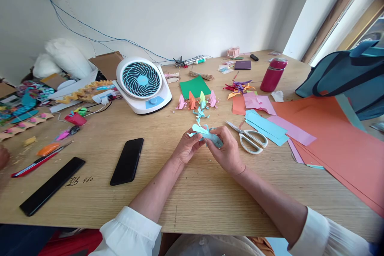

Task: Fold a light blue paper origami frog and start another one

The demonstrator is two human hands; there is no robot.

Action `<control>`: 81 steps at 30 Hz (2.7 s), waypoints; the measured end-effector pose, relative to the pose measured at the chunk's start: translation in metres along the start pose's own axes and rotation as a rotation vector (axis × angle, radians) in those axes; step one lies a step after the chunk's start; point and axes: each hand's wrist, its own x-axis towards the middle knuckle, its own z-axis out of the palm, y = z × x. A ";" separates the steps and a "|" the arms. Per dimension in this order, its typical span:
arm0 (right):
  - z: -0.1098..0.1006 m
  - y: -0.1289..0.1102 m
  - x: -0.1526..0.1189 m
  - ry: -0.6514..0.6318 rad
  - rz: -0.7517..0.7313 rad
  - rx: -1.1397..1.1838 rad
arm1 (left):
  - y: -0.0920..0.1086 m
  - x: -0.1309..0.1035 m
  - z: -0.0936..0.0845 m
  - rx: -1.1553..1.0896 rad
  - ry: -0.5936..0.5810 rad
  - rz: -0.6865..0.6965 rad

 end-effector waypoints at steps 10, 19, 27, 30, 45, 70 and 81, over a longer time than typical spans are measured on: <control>-0.003 -0.003 0.002 0.010 -0.080 0.004 | 0.006 0.000 -0.003 -0.058 -0.054 -0.059; -0.007 -0.003 0.003 -0.012 -0.138 -0.016 | 0.009 0.000 -0.003 -0.036 -0.075 0.029; -0.005 -0.002 0.003 -0.017 -0.200 0.000 | 0.014 0.000 -0.012 -0.014 -0.123 -0.021; -0.006 -0.004 0.003 -0.020 -0.207 0.001 | 0.015 0.000 -0.014 -0.012 -0.135 -0.040; -0.005 0.005 0.004 -0.007 -0.172 -0.034 | 0.015 0.002 -0.008 -0.006 -0.075 -0.049; -0.005 0.001 0.003 -0.047 -0.218 0.017 | 0.022 0.000 -0.027 0.033 -0.123 -0.063; -0.008 0.001 0.003 -0.093 -0.261 -0.011 | 0.030 -0.003 -0.025 0.147 -0.160 -0.045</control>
